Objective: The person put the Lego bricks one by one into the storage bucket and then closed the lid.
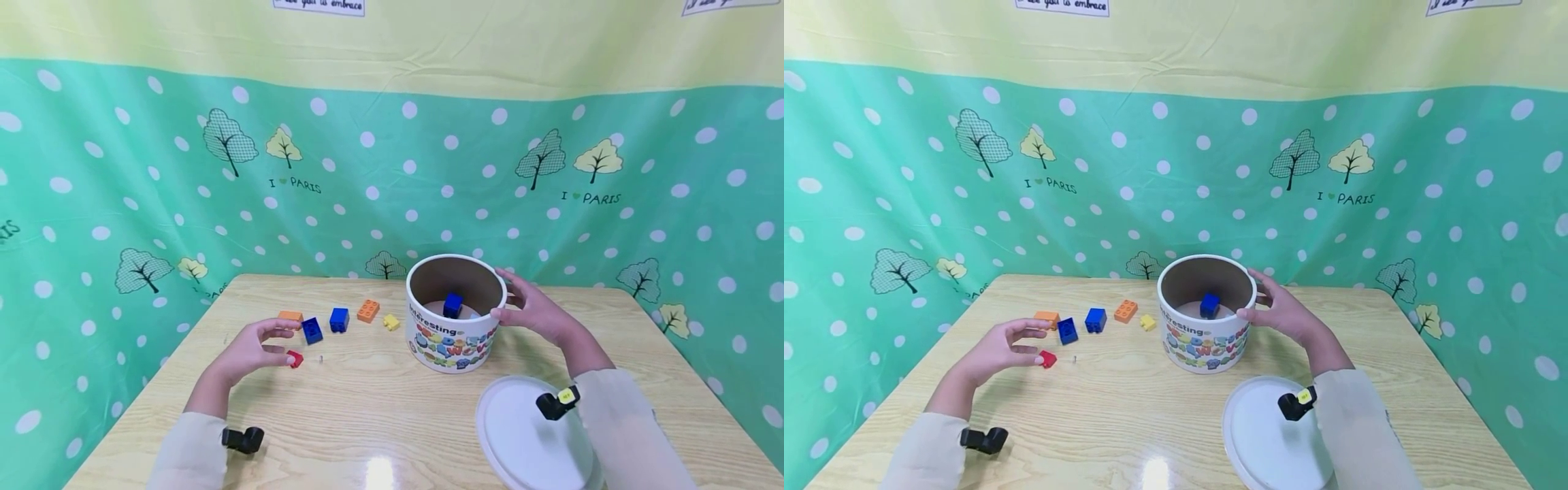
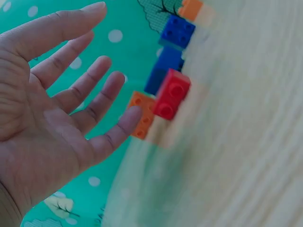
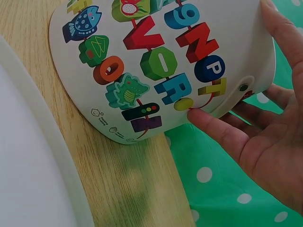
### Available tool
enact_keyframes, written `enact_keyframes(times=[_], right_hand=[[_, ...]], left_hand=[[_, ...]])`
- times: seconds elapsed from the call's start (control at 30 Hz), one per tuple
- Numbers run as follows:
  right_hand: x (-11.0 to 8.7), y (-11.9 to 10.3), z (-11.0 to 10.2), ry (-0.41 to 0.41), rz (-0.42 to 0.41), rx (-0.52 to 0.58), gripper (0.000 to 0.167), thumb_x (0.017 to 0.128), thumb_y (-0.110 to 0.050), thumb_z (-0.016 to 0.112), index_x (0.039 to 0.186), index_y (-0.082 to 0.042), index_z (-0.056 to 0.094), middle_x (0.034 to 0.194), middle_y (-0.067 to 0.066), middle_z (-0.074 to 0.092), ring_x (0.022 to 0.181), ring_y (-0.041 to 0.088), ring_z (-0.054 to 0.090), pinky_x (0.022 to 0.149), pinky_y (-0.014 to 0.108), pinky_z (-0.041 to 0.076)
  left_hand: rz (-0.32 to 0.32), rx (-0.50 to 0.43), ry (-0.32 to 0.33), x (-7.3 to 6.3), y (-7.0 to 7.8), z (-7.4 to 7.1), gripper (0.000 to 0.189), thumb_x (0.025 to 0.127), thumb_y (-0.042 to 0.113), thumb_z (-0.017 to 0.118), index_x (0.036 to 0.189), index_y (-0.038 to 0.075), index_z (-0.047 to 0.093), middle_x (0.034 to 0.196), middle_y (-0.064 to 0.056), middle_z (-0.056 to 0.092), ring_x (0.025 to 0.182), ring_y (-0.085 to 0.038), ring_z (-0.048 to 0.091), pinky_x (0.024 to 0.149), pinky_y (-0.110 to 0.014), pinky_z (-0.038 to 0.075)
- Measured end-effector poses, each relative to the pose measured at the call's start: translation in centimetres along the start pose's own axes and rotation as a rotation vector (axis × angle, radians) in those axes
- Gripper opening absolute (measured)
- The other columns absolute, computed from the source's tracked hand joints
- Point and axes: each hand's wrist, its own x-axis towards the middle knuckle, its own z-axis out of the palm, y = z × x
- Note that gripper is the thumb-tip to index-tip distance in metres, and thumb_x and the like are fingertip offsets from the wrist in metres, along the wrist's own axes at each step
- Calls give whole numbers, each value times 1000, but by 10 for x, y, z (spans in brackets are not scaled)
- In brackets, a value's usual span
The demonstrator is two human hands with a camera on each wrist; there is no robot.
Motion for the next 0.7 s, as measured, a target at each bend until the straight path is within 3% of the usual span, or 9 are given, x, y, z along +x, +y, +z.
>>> enact_keyframes(times=[0.17,0.23,0.37,0.6,0.7], right_hand=[[0,-1,0,-7,-8,8,94,87,-28,76,157,-19,15,154,22,28,136,47,31,94,50,50],[0,-1,-1,-8,-12,12,94,87,-27,76,157,-18,14,153,23,28,136,47,31,93,49,51],[0,-2,-2,-9,-19,13,93,87,-25,75,157,-17,14,153,24,28,136,47,31,92,48,51],[-1,-2,-1,-9,-11,25,93,87,-24,75,157,-17,14,153,24,28,136,47,31,92,48,51],[-1,-2,-1,-11,-11,28,93,88,-25,75,157,-17,13,153,24,27,136,47,31,92,48,51]], left_hand=[[-79,-4,5,-1,-12,-1,65,76,7,83,133,-2,53,133,-27,51,124,-45,47,90,-37,54],[-81,4,-16,0,-16,-2,64,76,6,82,133,-2,54,134,-27,51,124,-45,46,89,-38,54],[-60,46,-63,2,-22,-4,60,76,5,81,131,-1,57,134,-24,53,122,-43,50,90,-37,54],[33,108,-156,3,-31,-6,56,75,2,81,126,-4,61,129,-22,58,112,-31,58,85,-29,53],[-5,118,-149,4,-35,-6,50,74,0,80,122,-2,65,125,-19,62,108,-26,60,83,-26,52]])
